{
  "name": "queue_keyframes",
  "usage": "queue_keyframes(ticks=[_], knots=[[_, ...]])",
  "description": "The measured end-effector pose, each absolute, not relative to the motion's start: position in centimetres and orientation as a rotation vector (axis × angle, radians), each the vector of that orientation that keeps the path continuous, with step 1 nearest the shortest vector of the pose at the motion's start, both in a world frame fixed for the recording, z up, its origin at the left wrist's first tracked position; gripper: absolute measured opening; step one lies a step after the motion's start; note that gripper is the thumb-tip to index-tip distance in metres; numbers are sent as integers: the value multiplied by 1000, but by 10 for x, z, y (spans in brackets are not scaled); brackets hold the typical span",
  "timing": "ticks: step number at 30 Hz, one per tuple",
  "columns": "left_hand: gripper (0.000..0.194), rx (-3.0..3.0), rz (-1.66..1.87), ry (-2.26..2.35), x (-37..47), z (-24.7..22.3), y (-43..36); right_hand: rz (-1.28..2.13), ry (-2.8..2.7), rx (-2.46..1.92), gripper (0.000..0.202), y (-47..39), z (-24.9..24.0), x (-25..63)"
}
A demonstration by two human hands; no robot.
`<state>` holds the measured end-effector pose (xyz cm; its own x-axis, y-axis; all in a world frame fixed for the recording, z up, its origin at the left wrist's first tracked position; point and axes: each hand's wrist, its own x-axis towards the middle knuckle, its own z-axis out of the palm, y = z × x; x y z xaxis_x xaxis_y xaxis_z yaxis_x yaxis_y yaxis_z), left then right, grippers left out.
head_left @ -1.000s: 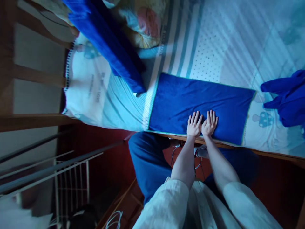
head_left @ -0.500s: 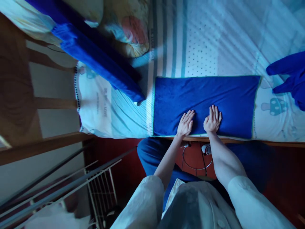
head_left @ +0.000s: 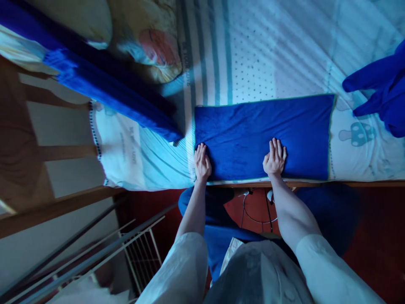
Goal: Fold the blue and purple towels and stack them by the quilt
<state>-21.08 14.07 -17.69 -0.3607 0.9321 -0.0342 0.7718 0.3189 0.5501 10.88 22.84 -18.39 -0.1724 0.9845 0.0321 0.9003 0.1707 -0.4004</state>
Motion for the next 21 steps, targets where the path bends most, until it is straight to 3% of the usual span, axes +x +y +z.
queue_keyframes(ticks=[4, 13, 21], knots=[[58, 1545, 604, 2298, -198, -167, 151, 448, -2137, -1799, 62, 228, -184, 108], [61, 1936, 458, 1806, -40, -164, 250, 490, -2125, -1804, 59, 228, -179, 107], [63, 1790, 378, 2084, -132, -167, 278, 503, -2106, -1806, 61, 228, -177, 105]])
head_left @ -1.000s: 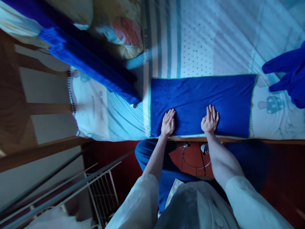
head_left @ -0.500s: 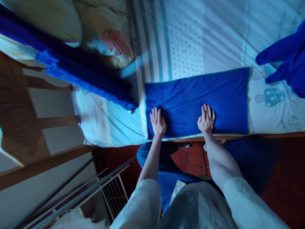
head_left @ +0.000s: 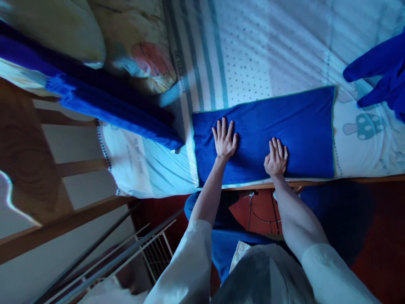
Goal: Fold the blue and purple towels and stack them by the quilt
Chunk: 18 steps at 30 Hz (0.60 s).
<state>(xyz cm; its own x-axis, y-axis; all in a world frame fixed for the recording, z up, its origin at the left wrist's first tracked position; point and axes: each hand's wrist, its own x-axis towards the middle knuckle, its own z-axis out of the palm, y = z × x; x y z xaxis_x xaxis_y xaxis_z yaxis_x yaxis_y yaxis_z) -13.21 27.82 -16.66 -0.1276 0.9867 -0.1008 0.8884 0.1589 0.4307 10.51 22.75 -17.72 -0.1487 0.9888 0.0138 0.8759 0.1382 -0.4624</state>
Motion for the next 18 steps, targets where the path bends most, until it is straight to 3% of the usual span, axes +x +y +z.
queue_keyframes(ticks=[7, 14, 18], knots=[[63, 1660, 336, 2302, -194, -166, 298, 513, -2127, -1807, 62, 226, -178, 105], [62, 1668, 268, 2208, -240, -154, 317, 550, -2129, -1802, 64, 226, -178, 106], [52, 1714, 276, 2189, -277, -141, 343, 560, -2130, -1803, 69, 225, -181, 105]])
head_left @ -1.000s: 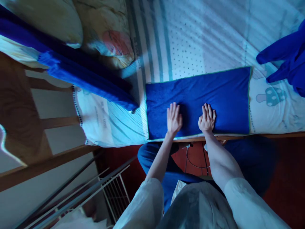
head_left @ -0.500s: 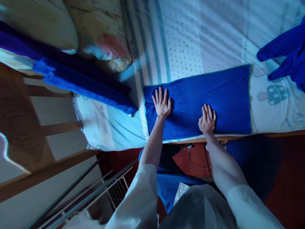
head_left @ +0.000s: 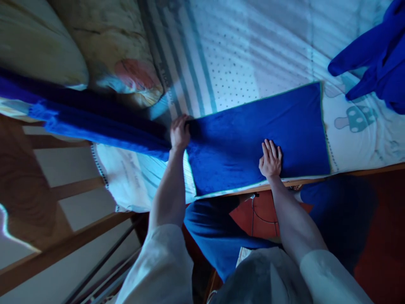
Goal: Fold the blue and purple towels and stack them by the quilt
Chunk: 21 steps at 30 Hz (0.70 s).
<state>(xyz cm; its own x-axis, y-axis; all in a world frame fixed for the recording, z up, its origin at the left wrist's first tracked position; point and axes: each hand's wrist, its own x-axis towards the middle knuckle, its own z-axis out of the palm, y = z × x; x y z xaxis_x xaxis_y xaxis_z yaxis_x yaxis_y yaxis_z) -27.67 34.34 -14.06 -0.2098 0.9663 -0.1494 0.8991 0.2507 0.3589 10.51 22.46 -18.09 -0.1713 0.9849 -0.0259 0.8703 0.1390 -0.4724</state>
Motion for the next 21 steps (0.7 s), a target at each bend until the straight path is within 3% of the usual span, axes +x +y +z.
queue_keyframes(ticks=[4, 8, 15, 18, 21], knots=[[38, 1717, 93, 2116, -307, -129, 375, 556, -2141, -1813, 67, 224, -181, 105], [37, 1682, 41, 2169, -303, -122, 390, 565, -2147, -1819, 64, 225, -179, 105], [52, 1773, 293, 2345, -228, -133, 335, 563, -2141, -1814, 67, 224, -179, 105], [59, 1807, 259, 2166, -223, -144, 305, 552, -2135, -1810, 66, 224, -180, 105], [66, 1592, 274, 2358, -229, -151, 289, 549, -2130, -1808, 66, 224, -179, 105]])
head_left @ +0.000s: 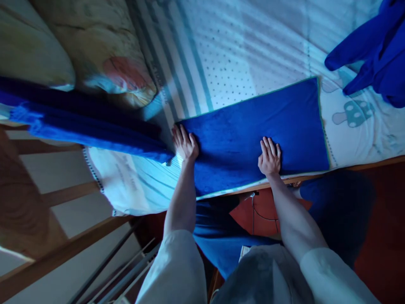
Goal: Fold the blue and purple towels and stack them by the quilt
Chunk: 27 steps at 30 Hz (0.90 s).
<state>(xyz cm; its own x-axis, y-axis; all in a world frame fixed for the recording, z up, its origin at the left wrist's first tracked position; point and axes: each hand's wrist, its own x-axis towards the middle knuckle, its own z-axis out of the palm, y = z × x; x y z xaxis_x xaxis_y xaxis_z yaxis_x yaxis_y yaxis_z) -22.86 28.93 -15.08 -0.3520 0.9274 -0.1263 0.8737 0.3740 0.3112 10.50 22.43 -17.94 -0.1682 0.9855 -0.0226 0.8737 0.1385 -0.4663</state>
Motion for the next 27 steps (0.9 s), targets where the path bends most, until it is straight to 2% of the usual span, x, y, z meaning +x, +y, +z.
queue_keyframes(ticks=[3, 8, 11, 27], knots=[[68, 1535, 335, 2461, -204, -151, 269, 545, -2127, -1815, 64, 225, -178, 105], [63, 1593, 438, 2213, -101, -158, 213, 546, -2140, -1829, 64, 226, -176, 105], [63, 1490, 527, 2233, -67, -164, 196, 518, -2152, -1845, 63, 227, -175, 104], [65, 1430, 703, 2219, -69, -167, 202, 452, -2223, -1893, 63, 229, -165, 106]])
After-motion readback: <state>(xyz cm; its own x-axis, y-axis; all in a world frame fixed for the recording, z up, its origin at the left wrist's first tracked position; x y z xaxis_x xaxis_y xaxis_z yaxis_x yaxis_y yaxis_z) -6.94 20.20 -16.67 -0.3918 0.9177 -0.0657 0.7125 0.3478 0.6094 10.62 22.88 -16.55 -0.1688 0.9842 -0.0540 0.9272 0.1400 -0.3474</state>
